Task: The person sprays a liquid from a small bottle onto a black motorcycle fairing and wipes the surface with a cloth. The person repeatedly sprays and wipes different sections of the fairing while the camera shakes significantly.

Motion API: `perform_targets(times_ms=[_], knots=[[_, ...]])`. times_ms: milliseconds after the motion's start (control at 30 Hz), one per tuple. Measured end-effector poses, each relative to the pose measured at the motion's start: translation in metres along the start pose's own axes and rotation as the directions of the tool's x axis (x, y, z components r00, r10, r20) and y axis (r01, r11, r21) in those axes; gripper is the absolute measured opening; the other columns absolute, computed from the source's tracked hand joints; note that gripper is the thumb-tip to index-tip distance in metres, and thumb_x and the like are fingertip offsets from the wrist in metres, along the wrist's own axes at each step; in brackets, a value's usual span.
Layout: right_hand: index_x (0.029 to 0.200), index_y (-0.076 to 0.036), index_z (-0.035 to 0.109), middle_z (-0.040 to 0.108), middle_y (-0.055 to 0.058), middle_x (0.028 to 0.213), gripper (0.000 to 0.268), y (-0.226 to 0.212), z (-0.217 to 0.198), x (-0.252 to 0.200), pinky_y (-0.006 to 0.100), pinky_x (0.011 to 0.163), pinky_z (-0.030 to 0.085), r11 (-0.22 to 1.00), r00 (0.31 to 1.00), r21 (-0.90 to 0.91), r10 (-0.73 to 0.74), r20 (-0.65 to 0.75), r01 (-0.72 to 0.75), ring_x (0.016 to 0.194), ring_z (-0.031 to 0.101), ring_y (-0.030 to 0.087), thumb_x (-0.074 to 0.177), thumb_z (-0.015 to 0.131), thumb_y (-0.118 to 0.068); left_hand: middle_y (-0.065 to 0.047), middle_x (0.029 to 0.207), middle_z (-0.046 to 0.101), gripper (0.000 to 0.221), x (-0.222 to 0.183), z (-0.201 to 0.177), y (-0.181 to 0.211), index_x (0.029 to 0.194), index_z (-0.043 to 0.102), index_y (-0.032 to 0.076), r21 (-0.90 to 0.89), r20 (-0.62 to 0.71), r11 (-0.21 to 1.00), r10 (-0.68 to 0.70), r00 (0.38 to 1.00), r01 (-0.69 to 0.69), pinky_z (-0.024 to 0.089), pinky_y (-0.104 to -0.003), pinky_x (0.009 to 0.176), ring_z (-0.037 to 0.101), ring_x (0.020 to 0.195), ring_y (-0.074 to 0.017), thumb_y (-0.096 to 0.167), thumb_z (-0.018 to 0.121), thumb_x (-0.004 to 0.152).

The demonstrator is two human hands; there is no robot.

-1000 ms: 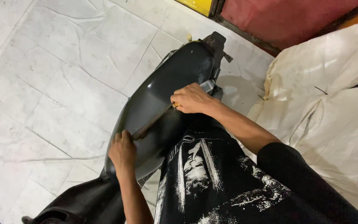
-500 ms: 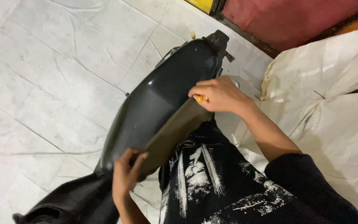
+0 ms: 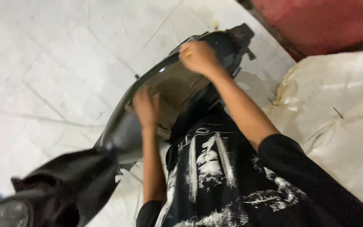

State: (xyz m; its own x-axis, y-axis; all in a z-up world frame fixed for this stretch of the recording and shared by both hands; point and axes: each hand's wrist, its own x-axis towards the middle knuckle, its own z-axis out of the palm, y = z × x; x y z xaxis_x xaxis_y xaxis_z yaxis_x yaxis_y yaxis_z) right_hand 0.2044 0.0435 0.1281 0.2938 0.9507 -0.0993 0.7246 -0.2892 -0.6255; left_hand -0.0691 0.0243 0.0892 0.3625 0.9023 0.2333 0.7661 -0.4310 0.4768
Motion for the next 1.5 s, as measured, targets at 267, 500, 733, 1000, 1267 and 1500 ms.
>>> perform_targets(times_ms=[267,500,733,1000,1267,1500], knots=[[0.101,-0.011,0.076,0.067,0.006,0.070,0.028,0.130,-0.010,0.038,0.031,0.043,0.059,0.322,0.826,0.837,0.509,0.242,-0.443,0.046,0.061,0.014,0.085,0.076,-0.034,-0.021,0.168,0.024,0.069,-0.031,0.118,0.035,0.163,0.030,0.015,0.100,0.103,0.987,-0.135,0.985,0.125,0.014,-0.063,0.123,0.018,0.156,-0.0421,0.051,0.045,0.107],[0.088,-0.008,0.075,0.062,0.010,0.060,0.023,0.131,0.008,0.040,0.032,0.039,0.058,0.353,0.791,0.832,0.592,0.155,-0.427,0.041,0.060,0.017,0.077,0.079,-0.028,-0.019,0.172,0.009,0.076,-0.046,0.100,0.003,0.168,0.018,0.022,0.044,0.125,0.973,-0.230,0.965,0.226,0.003,-0.065,0.122,0.004,0.157,-0.0446,0.061,0.039,0.106],[0.081,-0.006,0.069,0.062,0.013,0.055,0.024,0.128,0.012,0.046,0.035,0.033,0.055,0.339,0.747,0.837,0.654,0.120,-0.431,0.035,0.059,0.020,0.073,0.082,-0.026,-0.025,0.169,0.013,0.078,-0.031,0.122,0.012,0.167,0.020,0.022,0.197,0.241,0.975,0.054,0.969,-0.103,-0.002,-0.076,0.114,0.001,0.154,-0.0521,0.066,0.032,0.103],[0.084,-0.005,0.071,0.064,0.014,0.058,0.018,0.119,0.010,0.039,0.035,0.037,0.057,0.344,0.780,0.847,0.614,0.125,-0.406,0.038,0.061,0.019,0.076,0.077,-0.020,-0.018,0.170,0.019,0.077,-0.025,0.104,-0.013,0.166,0.023,0.024,0.287,0.175,0.954,-0.138,0.975,0.084,0.018,-0.067,0.117,0.013,0.155,-0.0450,0.067,0.032,0.103],[0.083,-0.007,0.068,0.065,0.013,0.058,0.018,0.114,0.006,0.039,0.035,0.038,0.058,0.330,0.770,0.838,0.619,0.155,-0.434,0.039,0.061,0.019,0.076,0.077,-0.021,-0.009,0.172,0.016,0.075,0.000,0.083,0.001,0.165,0.021,0.033,0.214,0.436,0.964,0.048,0.899,-0.155,0.018,-0.062,0.122,0.013,0.156,-0.0402,0.069,0.036,0.101],[0.082,-0.006,0.069,0.066,0.014,0.058,0.017,0.113,0.007,0.043,0.036,0.039,0.059,0.328,0.766,0.841,0.626,0.148,-0.430,0.039,0.062,0.020,0.075,0.075,-0.020,-0.019,0.170,0.020,0.068,0.015,0.095,0.031,0.165,0.025,0.021,0.098,0.465,0.940,0.246,0.850,-0.326,0.015,-0.062,0.122,0.012,0.154,-0.0507,0.056,0.033,0.107]])
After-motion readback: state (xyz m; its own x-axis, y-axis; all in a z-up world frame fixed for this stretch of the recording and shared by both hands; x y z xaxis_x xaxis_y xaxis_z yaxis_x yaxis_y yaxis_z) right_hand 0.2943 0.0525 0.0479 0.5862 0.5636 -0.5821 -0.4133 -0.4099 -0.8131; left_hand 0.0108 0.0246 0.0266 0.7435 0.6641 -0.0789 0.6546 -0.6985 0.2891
